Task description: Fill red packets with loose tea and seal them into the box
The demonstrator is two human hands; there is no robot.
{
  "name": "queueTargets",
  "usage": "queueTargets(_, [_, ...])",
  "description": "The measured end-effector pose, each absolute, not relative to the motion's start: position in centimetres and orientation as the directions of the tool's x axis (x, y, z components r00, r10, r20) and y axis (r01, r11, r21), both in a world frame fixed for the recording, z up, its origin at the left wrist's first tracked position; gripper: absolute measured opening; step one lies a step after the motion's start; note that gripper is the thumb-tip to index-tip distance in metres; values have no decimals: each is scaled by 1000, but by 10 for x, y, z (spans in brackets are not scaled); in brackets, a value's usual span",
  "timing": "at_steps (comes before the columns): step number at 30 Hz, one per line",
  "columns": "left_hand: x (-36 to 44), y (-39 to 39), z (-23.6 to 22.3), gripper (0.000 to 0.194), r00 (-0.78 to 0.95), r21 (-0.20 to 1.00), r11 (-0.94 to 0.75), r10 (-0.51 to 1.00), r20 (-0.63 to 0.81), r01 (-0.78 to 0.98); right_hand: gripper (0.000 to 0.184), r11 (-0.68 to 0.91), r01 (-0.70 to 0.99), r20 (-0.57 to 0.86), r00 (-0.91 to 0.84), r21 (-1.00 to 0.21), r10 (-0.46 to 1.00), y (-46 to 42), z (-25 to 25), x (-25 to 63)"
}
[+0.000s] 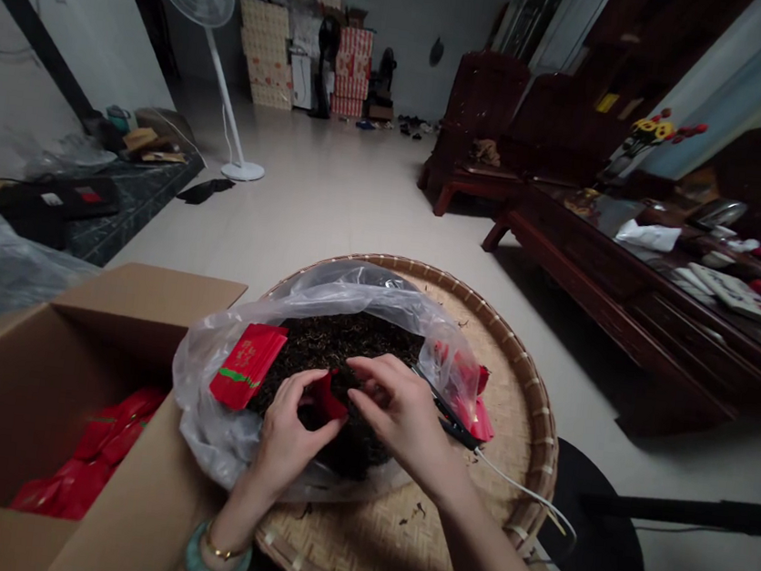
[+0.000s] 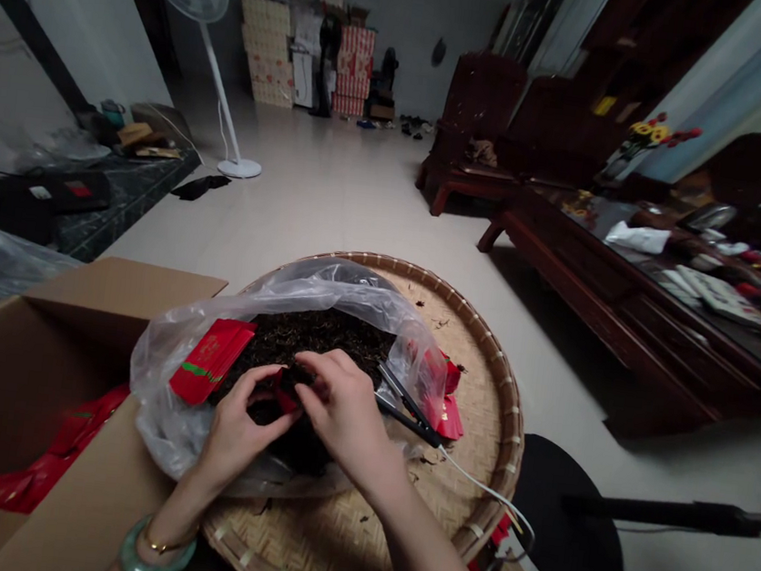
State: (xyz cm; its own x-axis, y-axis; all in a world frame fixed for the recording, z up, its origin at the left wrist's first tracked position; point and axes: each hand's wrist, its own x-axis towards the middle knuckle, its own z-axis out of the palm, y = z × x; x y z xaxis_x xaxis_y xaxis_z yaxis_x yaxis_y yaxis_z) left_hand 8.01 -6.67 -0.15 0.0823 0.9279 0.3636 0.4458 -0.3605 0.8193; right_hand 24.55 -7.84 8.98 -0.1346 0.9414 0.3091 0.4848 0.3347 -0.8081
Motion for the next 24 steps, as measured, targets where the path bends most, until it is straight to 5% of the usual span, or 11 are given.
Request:
queueTargets(6, [80, -69, -2, 44, 80, 807, -376, 920, 383, 455, 38, 211, 416, 194, -85, -884, 977, -80, 62, 251])
queueTargets(10, [81, -71, -2, 44, 96, 788, -400, 909, 405, 468, 20, 126, 295, 120, -38, -947, 992, -79, 50, 248])
queueTargets(15, [82, -71, -3, 43, 112, 755, -435, 891, 440, 490, 10, 179, 347, 188, -8, -920, 982, -80, 59, 246])
queueTargets(24, [84, -77, -15, 41, 77, 752, -475, 863, 499, 457, 29, 319, 451, 283, -146, -834, 948, -93, 62, 243])
